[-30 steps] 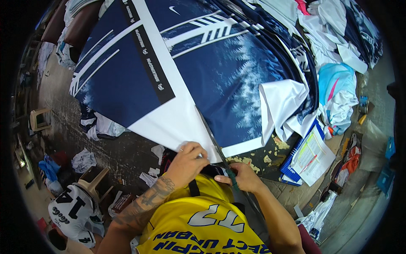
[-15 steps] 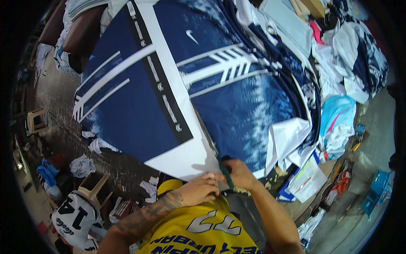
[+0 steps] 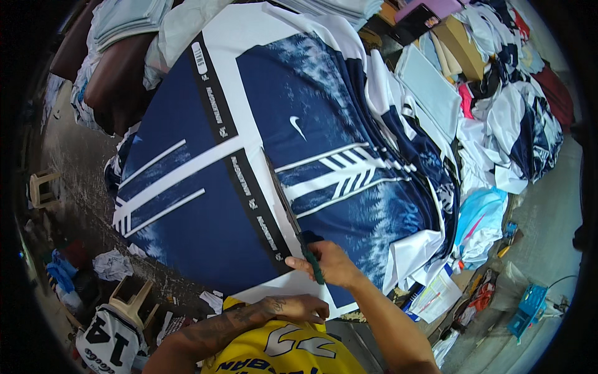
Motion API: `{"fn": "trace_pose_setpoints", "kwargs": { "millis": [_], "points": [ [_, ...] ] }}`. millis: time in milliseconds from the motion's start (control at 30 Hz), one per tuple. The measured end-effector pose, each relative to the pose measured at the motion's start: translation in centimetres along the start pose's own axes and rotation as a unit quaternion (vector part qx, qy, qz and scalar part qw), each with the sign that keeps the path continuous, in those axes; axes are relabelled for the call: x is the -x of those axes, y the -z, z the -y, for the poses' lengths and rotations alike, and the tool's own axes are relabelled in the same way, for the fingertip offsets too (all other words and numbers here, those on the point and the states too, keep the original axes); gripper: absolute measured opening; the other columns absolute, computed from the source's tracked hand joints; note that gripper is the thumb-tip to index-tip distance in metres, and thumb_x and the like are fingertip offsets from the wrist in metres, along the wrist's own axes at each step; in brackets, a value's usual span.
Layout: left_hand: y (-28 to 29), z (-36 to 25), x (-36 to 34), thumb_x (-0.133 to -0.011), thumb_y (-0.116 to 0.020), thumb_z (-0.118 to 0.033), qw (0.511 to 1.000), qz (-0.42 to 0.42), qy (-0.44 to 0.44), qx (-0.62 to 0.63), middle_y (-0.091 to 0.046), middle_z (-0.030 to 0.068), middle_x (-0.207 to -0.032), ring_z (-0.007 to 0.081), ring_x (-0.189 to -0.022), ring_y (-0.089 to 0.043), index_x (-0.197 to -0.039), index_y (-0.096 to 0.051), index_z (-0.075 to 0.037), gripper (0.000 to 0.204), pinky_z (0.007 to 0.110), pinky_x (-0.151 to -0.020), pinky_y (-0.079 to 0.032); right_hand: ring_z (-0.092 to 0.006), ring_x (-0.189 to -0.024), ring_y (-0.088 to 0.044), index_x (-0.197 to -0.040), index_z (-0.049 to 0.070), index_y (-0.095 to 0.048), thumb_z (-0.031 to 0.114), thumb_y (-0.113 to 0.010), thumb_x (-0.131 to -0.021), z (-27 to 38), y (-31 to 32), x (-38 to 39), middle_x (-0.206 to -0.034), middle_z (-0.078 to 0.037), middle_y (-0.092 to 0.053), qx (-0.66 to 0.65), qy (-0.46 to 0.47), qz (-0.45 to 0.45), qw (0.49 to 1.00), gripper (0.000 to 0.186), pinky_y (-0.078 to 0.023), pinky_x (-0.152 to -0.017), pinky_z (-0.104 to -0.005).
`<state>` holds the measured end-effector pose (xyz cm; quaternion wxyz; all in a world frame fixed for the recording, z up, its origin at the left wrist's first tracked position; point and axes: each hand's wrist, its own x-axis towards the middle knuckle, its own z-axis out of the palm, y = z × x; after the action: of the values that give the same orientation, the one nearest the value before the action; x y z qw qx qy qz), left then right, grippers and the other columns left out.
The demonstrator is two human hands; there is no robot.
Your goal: The person lays out a blue and white jersey on a cluttered table, cuts along a white paper template with scissors, and marks a printed sheet with a red pen. The person repeats this process for several jerseys, flipping them over and trimming the edges to match the template.
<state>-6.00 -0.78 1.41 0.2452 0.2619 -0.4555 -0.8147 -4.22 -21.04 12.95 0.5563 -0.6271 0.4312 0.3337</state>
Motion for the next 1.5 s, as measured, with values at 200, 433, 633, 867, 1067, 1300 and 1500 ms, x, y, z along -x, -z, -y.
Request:
{"fn": "trace_pose_setpoints", "kwargs": {
  "millis": [200,433,633,867,1067,1300,1500],
  "points": [
    [1.4,0.9,-2.2,-0.101,-0.073,-0.045,0.995,0.096,-0.003,-0.001,-0.080,0.0131,-0.116,0.0296,-0.117,-0.073,-0.131,-0.068,-0.003,0.051,0.044,-0.099,-0.055,-0.0303,-0.089,-0.078,-0.096,-0.002,-0.082,0.081,-0.078,-0.083,4.9,1.8,-3.2,-0.085,-0.018,-0.078,-0.014,-0.027,0.012,0.999,0.084,-0.058,-0.085,-0.0413],
    [1.9,1.9,-3.9,-0.104,-0.068,-0.055,0.979,0.190,0.029,0.071,-0.079,0.0106,-0.128,0.0287,-0.123,-0.071,-0.143,-0.062,-0.009,0.061,0.042,-0.106,-0.052,-0.0216,-0.081,-0.075,-0.092,-0.002,-0.081,0.077,-0.081,-0.086,12.1,4.5,-6.7,-0.080,-0.014,-0.076,-0.015,-0.017,0.015,1.000,0.078,-0.056,-0.075,-0.0400],
    [6.9,-4.4,3.2,-0.100,-0.070,-0.052,0.999,-0.008,-0.004,0.039,-0.080,0.0166,-0.099,0.0293,-0.094,-0.077,-0.109,-0.076,-0.004,0.050,0.045,-0.088,-0.059,-0.0325,-0.089,-0.077,-0.087,-0.004,-0.079,0.089,-0.072,-0.082,16.8,6.1,-11.6,-0.083,-0.020,-0.076,-0.005,0.048,-0.037,0.998,0.093,-0.058,-0.084,-0.0426],
    [28.1,-16.3,21.6,-0.098,-0.067,-0.057,0.482,-0.789,0.103,-0.367,-0.046,0.0241,-0.151,0.0461,-0.137,-0.038,-0.147,-0.049,0.001,0.078,0.061,-0.114,-0.027,-0.0156,-0.055,-0.062,-0.081,0.004,-0.069,0.082,-0.080,-0.082,23.7,7.7,-15.1,-0.068,-0.005,-0.061,-0.079,0.088,-0.085,0.989,0.078,-0.050,-0.052,-0.0299],
    [6.9,-2.3,18.9,-0.103,-0.063,-0.045,0.578,-0.637,0.194,-0.471,-0.036,0.0207,-0.175,0.0484,-0.163,-0.026,-0.163,-0.049,-0.004,0.073,0.073,-0.129,-0.014,-0.0149,-0.045,-0.059,-0.073,0.004,-0.069,0.066,-0.084,-0.090,23.5,7.6,-11.8,-0.060,-0.004,-0.060,-0.065,0.303,-0.079,0.947,0.066,-0.046,-0.045,-0.0343],
    [10.5,-10.0,17.1,-0.102,-0.071,-0.026,0.515,-0.772,0.116,-0.354,-0.071,0.0331,-0.118,0.0541,-0.109,-0.068,-0.128,-0.064,0.006,0.042,0.055,-0.098,-0.054,-0.0165,-0.059,-0.053,-0.078,0.002,-0.057,0.036,-0.093,-0.089,-12.3,1.9,7.8,-0.060,-0.003,-0.052,-0.137,0.089,-0.493,0.855,0.050,-0.043,-0.057,-0.0364],
    [14.1,-15.4,-0.5,-0.102,-0.064,-0.055,0.495,-0.426,0.185,-0.734,-0.078,0.0131,-0.084,0.0347,-0.081,-0.078,-0.092,-0.080,-0.011,0.047,0.055,-0.070,-0.056,-0.0490,-0.105,-0.069,-0.114,-0.002,-0.064,0.025,-0.082,-0.094,-38.7,-0.6,18.8,-0.110,-0.027,-0.072,0.085,-0.229,-0.652,0.718,0.038,-0.054,-0.091,-0.0559]
  ]
}}
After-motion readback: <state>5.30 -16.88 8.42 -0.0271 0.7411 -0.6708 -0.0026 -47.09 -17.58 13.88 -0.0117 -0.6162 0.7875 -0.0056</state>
